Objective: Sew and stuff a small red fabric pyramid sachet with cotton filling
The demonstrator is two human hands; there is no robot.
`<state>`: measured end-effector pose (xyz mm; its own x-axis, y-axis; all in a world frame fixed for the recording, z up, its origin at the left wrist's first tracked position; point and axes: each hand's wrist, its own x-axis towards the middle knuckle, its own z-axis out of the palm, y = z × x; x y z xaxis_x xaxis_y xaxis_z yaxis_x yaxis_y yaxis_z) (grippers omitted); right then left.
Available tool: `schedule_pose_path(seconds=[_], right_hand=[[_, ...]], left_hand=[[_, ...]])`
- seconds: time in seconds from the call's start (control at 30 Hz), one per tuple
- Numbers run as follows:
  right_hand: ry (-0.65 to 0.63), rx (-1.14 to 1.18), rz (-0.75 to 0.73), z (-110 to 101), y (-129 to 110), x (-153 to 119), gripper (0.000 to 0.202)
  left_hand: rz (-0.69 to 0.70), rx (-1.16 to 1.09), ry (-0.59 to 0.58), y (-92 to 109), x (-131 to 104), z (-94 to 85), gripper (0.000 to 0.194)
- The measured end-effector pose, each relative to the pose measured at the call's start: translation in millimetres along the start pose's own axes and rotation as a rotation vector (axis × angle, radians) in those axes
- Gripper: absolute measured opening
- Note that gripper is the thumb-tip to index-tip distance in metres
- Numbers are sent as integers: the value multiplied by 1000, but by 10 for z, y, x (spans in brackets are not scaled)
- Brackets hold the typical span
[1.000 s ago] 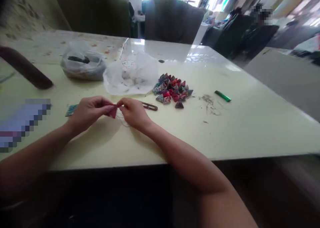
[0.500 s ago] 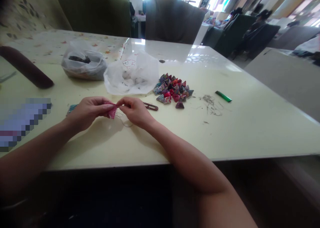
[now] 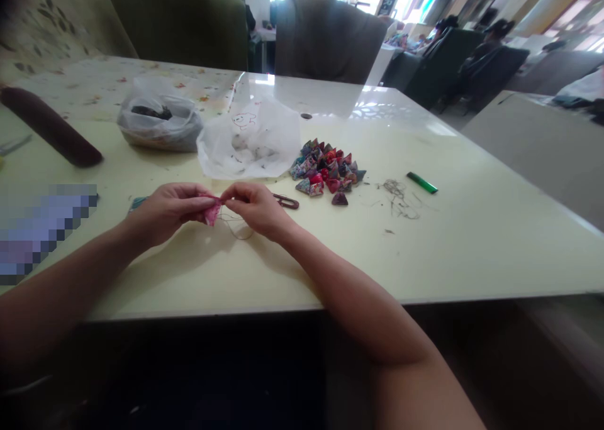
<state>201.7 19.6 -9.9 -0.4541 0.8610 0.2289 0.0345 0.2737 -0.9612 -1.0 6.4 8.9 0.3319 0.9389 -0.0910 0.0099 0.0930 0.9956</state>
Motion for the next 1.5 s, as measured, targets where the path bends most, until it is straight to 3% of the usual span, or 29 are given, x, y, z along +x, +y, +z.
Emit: schedule_pose_path(seconds=[0.47, 0.73, 1.13, 1.33, 1.5], right_hand=[[-114, 204, 88, -71, 16, 18, 19], [-46, 78, 65, 8, 42, 5, 24], [69, -243, -65, 176, 1, -103, 3], [88, -226, 18, 104, 12, -59, 13], [315, -48, 51, -147, -20, 50, 22]], left_hand=[[-77, -123, -94, -19, 14, -37, 10], [-76, -67, -97, -39, 3, 28, 14], [59, 156, -24, -61, -59, 152, 17], [165, 165, 101, 25, -57, 86, 13], [206, 66, 274, 105, 26, -164, 13]])
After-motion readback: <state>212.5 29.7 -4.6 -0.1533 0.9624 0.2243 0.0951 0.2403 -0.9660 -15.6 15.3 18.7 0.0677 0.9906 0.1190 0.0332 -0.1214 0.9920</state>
